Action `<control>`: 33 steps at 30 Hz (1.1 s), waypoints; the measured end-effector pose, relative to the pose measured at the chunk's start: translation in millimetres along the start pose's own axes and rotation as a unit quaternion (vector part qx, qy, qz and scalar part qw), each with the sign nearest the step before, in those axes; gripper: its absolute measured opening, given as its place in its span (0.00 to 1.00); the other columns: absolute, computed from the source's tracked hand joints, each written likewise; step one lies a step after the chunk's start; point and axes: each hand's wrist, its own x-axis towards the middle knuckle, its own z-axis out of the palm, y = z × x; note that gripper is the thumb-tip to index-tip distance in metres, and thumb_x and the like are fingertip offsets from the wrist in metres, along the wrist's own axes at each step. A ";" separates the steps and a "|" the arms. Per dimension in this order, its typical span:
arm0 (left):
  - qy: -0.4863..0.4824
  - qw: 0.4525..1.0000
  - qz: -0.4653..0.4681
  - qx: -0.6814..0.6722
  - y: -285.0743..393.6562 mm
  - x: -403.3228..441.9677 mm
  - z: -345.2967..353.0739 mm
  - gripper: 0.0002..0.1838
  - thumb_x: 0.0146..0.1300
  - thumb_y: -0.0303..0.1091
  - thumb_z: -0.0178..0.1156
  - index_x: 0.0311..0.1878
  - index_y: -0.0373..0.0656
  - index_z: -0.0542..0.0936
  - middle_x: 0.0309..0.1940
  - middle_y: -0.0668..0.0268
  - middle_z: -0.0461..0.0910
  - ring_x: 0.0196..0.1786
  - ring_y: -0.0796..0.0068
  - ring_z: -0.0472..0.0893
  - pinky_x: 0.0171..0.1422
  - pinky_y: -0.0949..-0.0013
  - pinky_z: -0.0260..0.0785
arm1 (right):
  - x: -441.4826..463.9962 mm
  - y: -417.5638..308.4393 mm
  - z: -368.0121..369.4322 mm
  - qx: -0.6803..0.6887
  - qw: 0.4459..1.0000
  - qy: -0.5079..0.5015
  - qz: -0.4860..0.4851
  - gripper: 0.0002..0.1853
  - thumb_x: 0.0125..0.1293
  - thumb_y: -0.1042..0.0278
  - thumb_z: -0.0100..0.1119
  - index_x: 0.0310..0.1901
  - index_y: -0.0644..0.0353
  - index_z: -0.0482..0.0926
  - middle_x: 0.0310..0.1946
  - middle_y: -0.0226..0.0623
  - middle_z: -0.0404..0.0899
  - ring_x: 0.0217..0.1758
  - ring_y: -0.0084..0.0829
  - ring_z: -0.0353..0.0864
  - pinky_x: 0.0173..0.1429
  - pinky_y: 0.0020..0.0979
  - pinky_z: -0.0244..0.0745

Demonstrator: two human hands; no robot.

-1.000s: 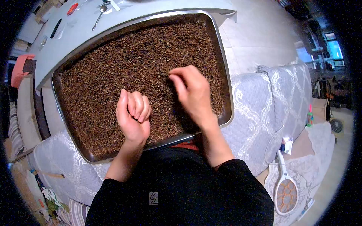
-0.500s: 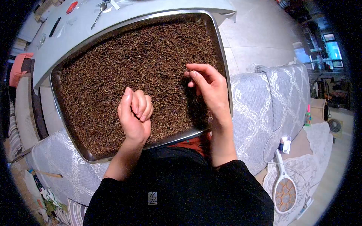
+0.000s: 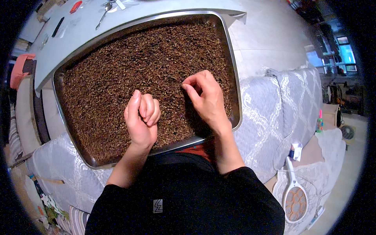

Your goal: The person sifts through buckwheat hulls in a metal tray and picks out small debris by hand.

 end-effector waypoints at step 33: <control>0.006 1.000 -0.011 0.004 1.1 2.7 -2.4 0.22 0.81 0.41 0.43 0.25 0.46 0.63 0.17 0.72 0.59 0.16 0.85 0.54 0.19 0.77 0.45 | 0.9 -6.7 20.9 -0.077 0.995 -0.005 -0.062 0.06 0.61 0.73 0.69 0.39 0.59 0.83 0.32 0.38 0.80 0.37 0.40 0.82 0.42 0.35 0.77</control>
